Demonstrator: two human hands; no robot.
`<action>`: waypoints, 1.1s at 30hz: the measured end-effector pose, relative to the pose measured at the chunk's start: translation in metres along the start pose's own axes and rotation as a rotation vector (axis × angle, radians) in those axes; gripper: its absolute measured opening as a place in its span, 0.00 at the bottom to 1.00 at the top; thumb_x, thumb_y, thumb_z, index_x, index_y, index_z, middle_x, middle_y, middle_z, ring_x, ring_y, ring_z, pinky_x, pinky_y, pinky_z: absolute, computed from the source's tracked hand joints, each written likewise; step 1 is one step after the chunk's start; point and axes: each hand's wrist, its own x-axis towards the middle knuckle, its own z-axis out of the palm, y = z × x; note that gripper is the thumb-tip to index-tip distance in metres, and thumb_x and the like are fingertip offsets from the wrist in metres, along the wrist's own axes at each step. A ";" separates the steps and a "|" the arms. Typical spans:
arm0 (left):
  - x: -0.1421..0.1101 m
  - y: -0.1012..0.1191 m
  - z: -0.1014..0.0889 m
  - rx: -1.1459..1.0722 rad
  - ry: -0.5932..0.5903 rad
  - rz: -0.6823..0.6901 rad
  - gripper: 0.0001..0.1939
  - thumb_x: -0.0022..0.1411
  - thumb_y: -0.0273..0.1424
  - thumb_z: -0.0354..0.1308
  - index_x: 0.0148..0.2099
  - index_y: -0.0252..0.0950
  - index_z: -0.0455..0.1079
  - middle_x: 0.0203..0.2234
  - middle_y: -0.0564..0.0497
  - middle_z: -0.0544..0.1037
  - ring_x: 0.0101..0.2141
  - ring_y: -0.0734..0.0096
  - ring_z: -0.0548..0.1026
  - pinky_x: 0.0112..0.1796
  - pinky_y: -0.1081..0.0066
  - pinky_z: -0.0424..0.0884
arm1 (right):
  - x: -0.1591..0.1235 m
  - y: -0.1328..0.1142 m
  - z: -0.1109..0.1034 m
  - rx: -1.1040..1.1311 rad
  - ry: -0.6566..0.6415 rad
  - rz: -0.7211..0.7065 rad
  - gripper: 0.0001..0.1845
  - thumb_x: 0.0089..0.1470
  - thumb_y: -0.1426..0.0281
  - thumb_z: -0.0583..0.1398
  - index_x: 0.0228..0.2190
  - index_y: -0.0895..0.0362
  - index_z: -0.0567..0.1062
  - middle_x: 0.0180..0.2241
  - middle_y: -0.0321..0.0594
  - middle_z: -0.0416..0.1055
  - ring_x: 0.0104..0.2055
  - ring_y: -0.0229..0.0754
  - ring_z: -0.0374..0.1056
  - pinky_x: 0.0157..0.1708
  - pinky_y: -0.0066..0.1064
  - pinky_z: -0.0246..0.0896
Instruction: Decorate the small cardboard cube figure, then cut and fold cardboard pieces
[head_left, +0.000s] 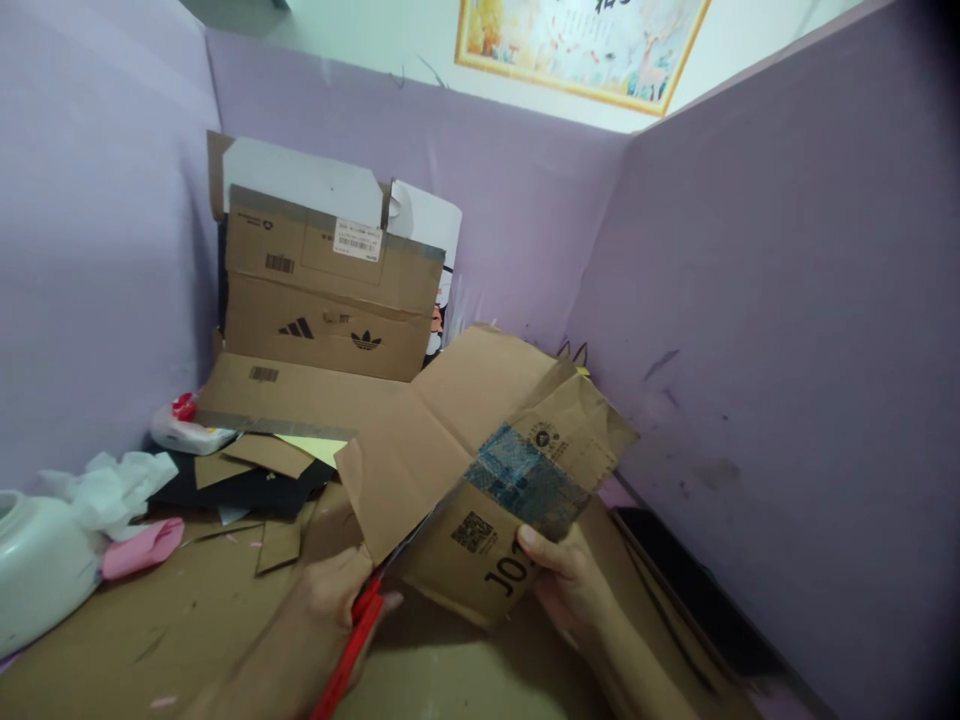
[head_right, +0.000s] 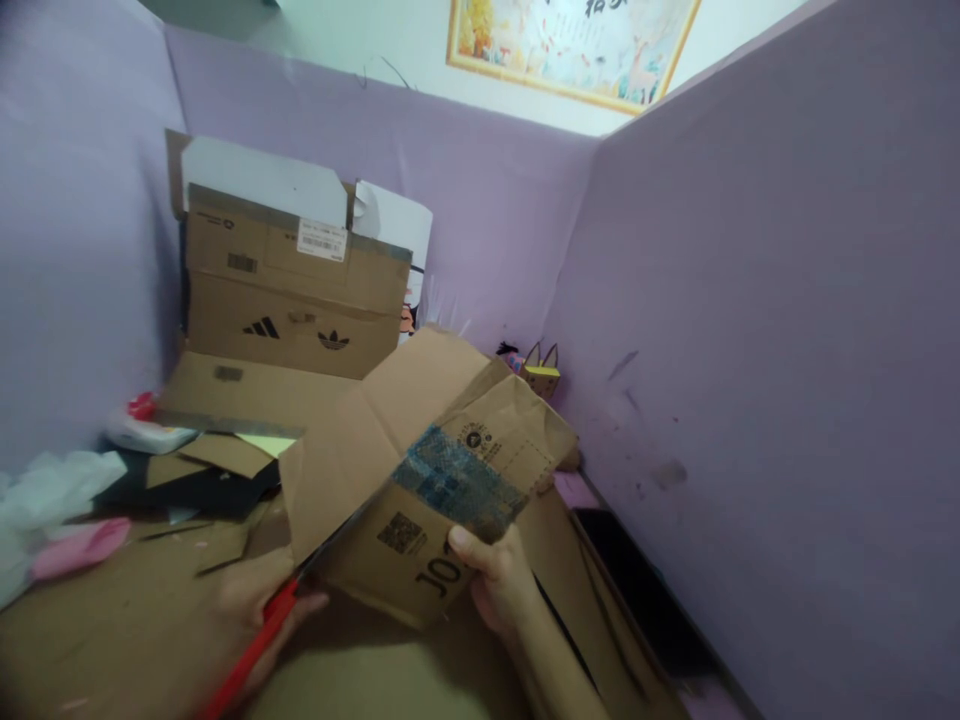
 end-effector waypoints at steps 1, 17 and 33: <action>0.001 0.000 0.000 0.018 -0.010 0.032 0.04 0.57 0.29 0.54 0.29 0.38 0.64 0.19 0.57 0.68 0.20 0.76 0.66 0.22 0.79 0.61 | 0.000 0.000 0.000 -0.006 0.003 -0.005 0.32 0.35 0.71 0.68 0.47 0.54 0.71 0.34 0.42 0.78 0.37 0.51 0.74 0.43 0.43 0.65; 0.007 0.045 -0.030 -0.353 -0.438 -0.444 0.27 0.59 0.52 0.41 0.22 0.36 0.62 0.12 0.56 0.61 0.16 0.77 0.59 0.19 0.76 0.55 | 0.000 0.002 -0.003 0.014 -0.019 0.005 0.32 0.36 0.71 0.68 0.46 0.55 0.71 0.35 0.43 0.78 0.42 0.53 0.72 0.47 0.46 0.62; 0.006 0.048 -0.023 -0.364 -0.366 -0.429 0.24 0.59 0.49 0.42 0.19 0.38 0.54 0.11 0.59 0.54 0.14 0.78 0.53 0.17 0.74 0.48 | -0.001 0.002 -0.002 -0.009 0.028 0.018 0.31 0.34 0.70 0.69 0.44 0.55 0.72 0.35 0.43 0.78 0.43 0.53 0.71 0.48 0.46 0.61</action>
